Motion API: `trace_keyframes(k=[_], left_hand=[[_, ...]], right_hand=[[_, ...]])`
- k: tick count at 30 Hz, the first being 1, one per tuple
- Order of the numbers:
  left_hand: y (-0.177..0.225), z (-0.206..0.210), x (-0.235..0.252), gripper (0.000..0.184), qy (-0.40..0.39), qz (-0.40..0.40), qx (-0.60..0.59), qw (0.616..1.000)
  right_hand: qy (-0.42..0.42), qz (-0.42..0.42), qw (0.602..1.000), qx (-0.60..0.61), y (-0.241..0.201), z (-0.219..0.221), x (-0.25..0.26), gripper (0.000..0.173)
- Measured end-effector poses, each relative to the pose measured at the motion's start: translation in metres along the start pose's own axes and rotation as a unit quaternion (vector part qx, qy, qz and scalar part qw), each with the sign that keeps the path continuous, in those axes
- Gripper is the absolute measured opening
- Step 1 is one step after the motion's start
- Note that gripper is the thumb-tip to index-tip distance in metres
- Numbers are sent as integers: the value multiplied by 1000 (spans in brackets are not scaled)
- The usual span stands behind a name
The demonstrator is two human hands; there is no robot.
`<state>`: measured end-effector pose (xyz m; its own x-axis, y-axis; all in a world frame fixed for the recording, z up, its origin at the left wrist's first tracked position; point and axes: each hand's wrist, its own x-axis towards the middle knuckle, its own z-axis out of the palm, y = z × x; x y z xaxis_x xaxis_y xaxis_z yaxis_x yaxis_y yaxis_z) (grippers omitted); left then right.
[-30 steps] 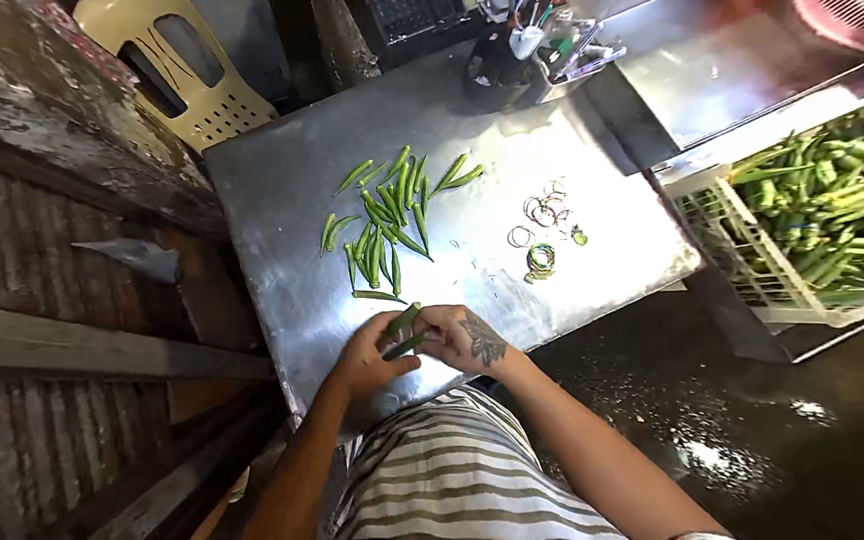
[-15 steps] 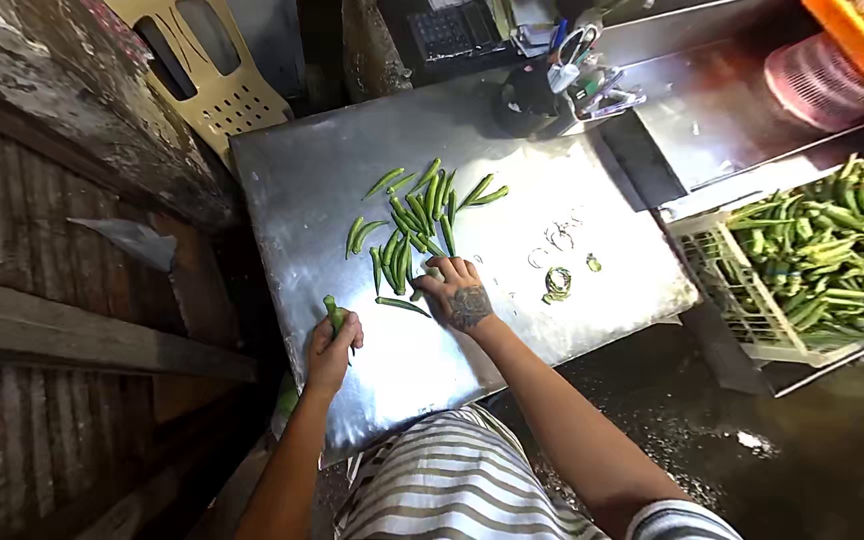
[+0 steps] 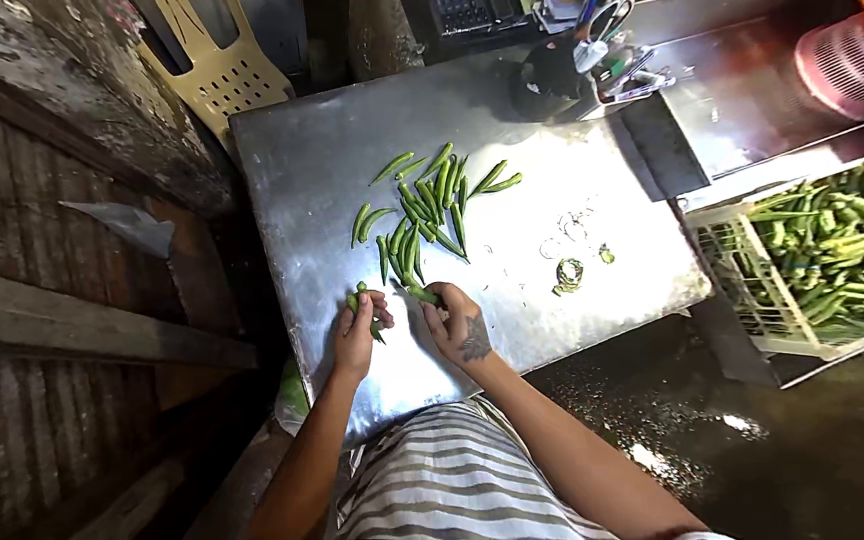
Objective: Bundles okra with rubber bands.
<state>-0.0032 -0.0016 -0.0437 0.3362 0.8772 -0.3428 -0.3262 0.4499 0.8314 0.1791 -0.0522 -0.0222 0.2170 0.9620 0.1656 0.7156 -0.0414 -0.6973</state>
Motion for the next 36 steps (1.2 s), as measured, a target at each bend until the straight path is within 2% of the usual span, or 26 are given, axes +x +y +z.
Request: trace_keyframes(k=[2,5,9,12,14,17,19,21,23,24,26,28,29,32,34,36], left_hand=[[-11,14,-5,41,-38,-11,-65,997],[-24,43,-9,54,-64,-31,-125,990],[-27,71,-3,31,-9,-57,-120,991],[-31,71,0,26,-26,-75,-126,989],[-32,69,0,18,-66,-73,-106,989],[-32,63,-2,14,-192,-69,-67,977],[-30,67,-8,18,-234,-58,-10,970],[-26,74,-16,30,-231,-50,64,970],[-29,78,-19,26,-233,-62,87,967],[-32,77,-19,21,-241,-70,90,964],[-34,73,-17,16,-249,-83,88,961],[-31,67,-19,16,-248,-92,80,961],[-29,65,-19,16,-248,-96,81,961],[-21,64,-14,15,-257,-109,82,957],[-18,68,-10,17,-269,-115,91,952],[-16,72,-8,17,-280,-118,95,948]], right_hand=[[13,19,998,61,-16,-7,-3,21],[4,-8,998,58,-19,-2,-10,28],[-46,-3,997,57,-20,-9,-23,40],[-37,53,997,35,-19,-30,-28,35],[2,84,995,50,-15,-48,-20,30],[19,81,994,71,-11,-70,-3,47],[-49,45,995,72,-12,-75,-1,59],[-170,-17,983,72,-9,-73,-3,59],[-211,-36,972,99,0,-77,-3,56],[-182,-19,976,119,7,-83,-2,53],[-58,61,991,105,33,-103,2,42],[60,158,986,7,73,-126,1,30],[91,212,972,-43,92,-136,0,27],[131,291,939,-125,135,-153,2,24],[111,280,938,-173,153,-154,8,29],[73,229,946,-218,165,-148,15,30]])
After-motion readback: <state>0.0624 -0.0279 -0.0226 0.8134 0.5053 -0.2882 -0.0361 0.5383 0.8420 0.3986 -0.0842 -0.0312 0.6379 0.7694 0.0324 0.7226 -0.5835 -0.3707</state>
